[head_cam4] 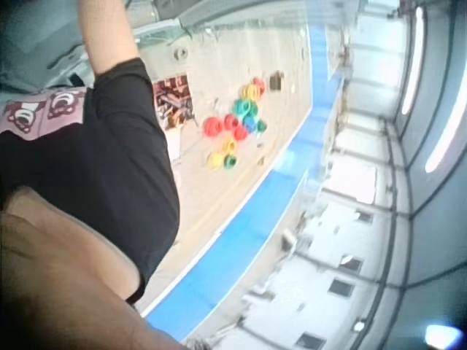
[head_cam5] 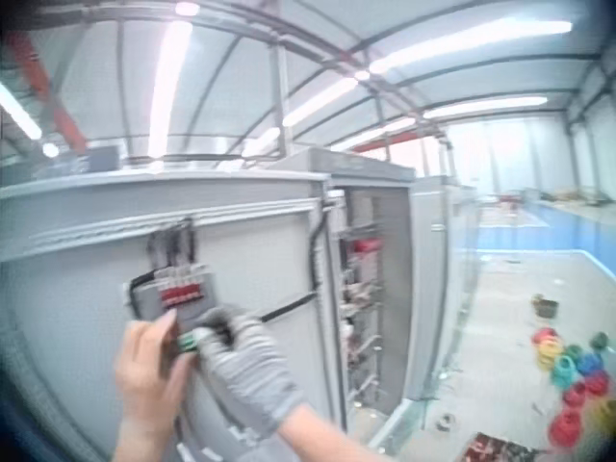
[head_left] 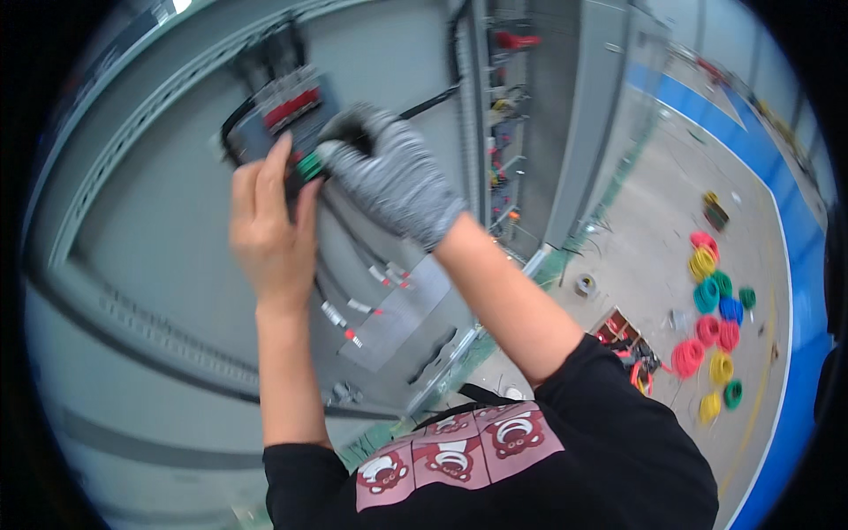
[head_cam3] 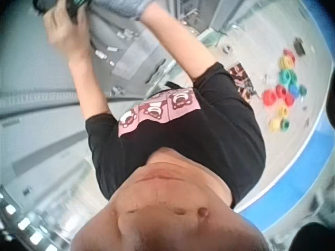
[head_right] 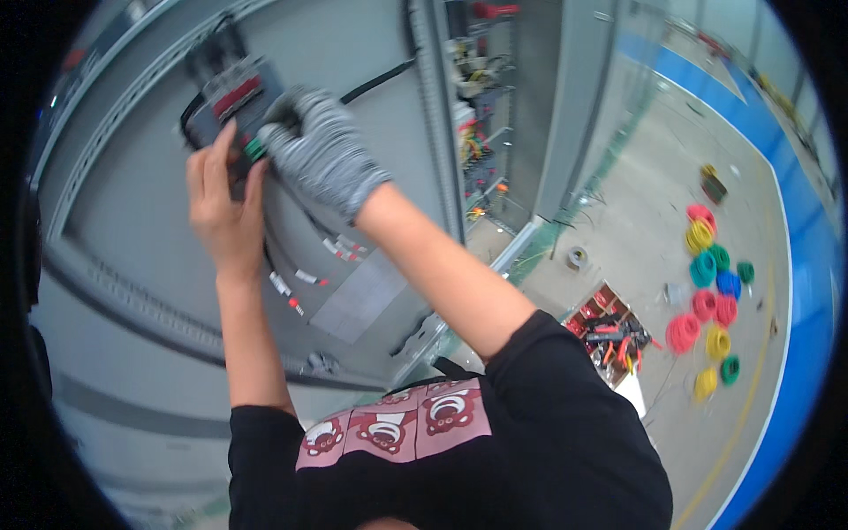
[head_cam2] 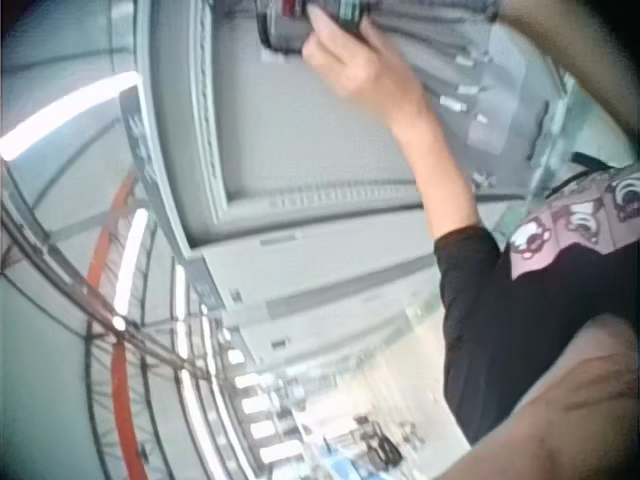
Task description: The person uses a power screwdriver to tighten terminal screws on a DIN rail-mounted electrical component inside a cabinet. They then use a manual screwdriver to adjust a green terminal block and organize the connected wires.
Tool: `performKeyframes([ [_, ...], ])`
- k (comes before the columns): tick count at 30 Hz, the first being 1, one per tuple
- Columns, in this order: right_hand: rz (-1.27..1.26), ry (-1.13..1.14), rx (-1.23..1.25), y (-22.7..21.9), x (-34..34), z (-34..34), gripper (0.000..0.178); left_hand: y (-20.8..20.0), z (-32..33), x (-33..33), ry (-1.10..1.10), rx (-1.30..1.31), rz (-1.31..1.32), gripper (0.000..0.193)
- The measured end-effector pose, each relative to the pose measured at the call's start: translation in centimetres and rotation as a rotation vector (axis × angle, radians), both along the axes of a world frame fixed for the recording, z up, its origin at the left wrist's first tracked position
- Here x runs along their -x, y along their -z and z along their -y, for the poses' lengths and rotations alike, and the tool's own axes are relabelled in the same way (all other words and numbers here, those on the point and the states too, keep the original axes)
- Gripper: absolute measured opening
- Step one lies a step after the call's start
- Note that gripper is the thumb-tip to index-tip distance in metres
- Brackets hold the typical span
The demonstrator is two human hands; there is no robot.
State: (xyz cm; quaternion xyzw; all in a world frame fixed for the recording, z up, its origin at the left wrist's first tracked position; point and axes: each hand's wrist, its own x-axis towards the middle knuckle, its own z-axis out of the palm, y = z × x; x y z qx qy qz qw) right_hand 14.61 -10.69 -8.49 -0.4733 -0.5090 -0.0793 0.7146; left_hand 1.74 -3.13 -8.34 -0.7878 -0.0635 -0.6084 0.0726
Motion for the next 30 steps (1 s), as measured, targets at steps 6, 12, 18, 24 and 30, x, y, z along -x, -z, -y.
performKeyframes([
  [6, -0.054, 0.037, -0.014, -1.3, -0.7, -1.0, 0.019, -0.8, -1.4, -0.8, 0.003, -0.233, -0.011, 0.03],
  [12, -0.053, -0.005, 0.015, -1.0, -0.6, -1.0, 0.019, -0.3, -2.3, -0.7, -0.072, -0.38, 0.014, 0.03],
  [18, 0.106, 0.122, -0.012, -0.4, -0.1, -2.2, 0.014, 0.1, -3.5, 0.0, 0.004, -0.367, 0.028, 0.031],
  [24, -0.104, -0.151, 0.202, -0.6, -1.7, -2.3, 0.018, 1.1, -4.5, -0.9, 0.031, -0.334, 0.139, 0.029],
  [30, -0.203, -0.311, 0.163, -1.4, -0.2, -0.2, 0.015, 0.4, -4.5, -0.4, 0.089, -0.369, 0.123, 0.029],
])
